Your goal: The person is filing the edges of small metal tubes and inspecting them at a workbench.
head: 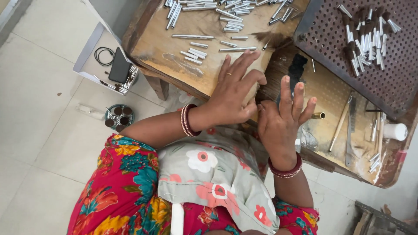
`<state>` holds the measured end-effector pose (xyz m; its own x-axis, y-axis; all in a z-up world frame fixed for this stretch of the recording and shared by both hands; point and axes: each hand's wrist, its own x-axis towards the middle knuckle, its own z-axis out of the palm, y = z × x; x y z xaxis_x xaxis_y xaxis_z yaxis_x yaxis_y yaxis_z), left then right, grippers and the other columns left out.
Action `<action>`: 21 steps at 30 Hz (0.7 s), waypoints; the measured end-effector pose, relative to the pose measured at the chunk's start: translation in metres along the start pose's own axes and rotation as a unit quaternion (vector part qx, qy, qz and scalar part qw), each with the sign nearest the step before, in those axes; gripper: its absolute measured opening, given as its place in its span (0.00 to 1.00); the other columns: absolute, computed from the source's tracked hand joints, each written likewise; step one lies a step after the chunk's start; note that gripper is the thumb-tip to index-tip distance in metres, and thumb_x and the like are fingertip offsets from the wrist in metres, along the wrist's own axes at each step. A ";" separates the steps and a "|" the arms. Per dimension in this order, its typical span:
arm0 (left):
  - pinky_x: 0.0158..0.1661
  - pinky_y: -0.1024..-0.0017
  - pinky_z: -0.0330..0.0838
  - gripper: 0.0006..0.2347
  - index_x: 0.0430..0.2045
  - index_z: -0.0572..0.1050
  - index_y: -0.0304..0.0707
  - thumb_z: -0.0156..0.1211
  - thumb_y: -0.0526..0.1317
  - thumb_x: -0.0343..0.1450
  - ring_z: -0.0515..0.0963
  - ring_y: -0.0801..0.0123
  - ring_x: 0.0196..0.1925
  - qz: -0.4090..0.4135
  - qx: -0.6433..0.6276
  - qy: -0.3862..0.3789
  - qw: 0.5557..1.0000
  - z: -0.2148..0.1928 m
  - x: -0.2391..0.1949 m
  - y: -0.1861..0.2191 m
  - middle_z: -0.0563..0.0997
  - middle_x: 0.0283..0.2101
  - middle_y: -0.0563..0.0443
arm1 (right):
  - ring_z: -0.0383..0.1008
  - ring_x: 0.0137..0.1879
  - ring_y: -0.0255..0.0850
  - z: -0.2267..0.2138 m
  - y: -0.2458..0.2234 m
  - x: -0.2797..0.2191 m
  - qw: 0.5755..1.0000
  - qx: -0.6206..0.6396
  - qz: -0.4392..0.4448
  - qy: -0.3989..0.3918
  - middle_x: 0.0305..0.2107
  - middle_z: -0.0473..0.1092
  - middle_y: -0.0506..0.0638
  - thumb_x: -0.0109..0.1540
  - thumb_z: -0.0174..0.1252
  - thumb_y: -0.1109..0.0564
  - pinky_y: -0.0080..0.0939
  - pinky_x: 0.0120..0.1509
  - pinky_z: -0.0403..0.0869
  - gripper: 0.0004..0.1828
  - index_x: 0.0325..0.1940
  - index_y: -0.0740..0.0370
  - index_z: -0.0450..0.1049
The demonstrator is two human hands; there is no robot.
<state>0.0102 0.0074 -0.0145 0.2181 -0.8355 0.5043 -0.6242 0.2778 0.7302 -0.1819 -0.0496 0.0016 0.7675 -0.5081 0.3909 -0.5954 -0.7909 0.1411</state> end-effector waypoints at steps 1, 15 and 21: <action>0.75 0.37 0.36 0.21 0.51 0.69 0.46 0.64 0.36 0.63 0.48 0.42 0.81 0.000 -0.001 0.001 1.000 0.001 0.001 0.000 0.55 0.76 0.38 | 0.39 0.86 0.56 0.002 0.001 0.001 1.000 -0.001 -0.001 0.000 0.80 0.52 0.58 0.72 0.65 0.54 0.64 0.86 0.32 0.07 0.41 0.55 0.78; 0.70 0.30 0.28 0.04 0.22 0.81 0.45 0.68 0.42 0.62 0.44 0.48 0.79 0.017 0.096 -0.082 0.992 0.015 0.006 -0.001 0.58 0.74 0.39 | 0.40 0.84 0.58 0.012 0.001 -0.003 0.998 0.028 0.052 0.016 0.76 0.56 0.60 0.73 0.56 0.51 0.67 0.81 0.26 0.09 0.44 0.57 0.74; 0.70 0.36 0.38 0.05 0.27 0.81 0.45 0.67 0.41 0.62 0.51 0.46 0.77 0.040 0.065 -0.053 0.996 0.007 0.004 0.002 0.62 0.71 0.41 | 0.44 0.84 0.53 0.000 0.023 -0.010 0.964 0.081 0.138 0.214 0.72 0.62 0.54 0.77 0.46 0.43 0.62 0.83 0.30 0.20 0.42 0.58 0.72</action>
<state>0.0046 0.0008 -0.0143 0.0868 -0.8607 0.5016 -0.7299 0.2878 0.6201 -0.2031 -0.0627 0.0008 0.3972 -0.5466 0.7372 -0.6908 -0.7069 -0.1519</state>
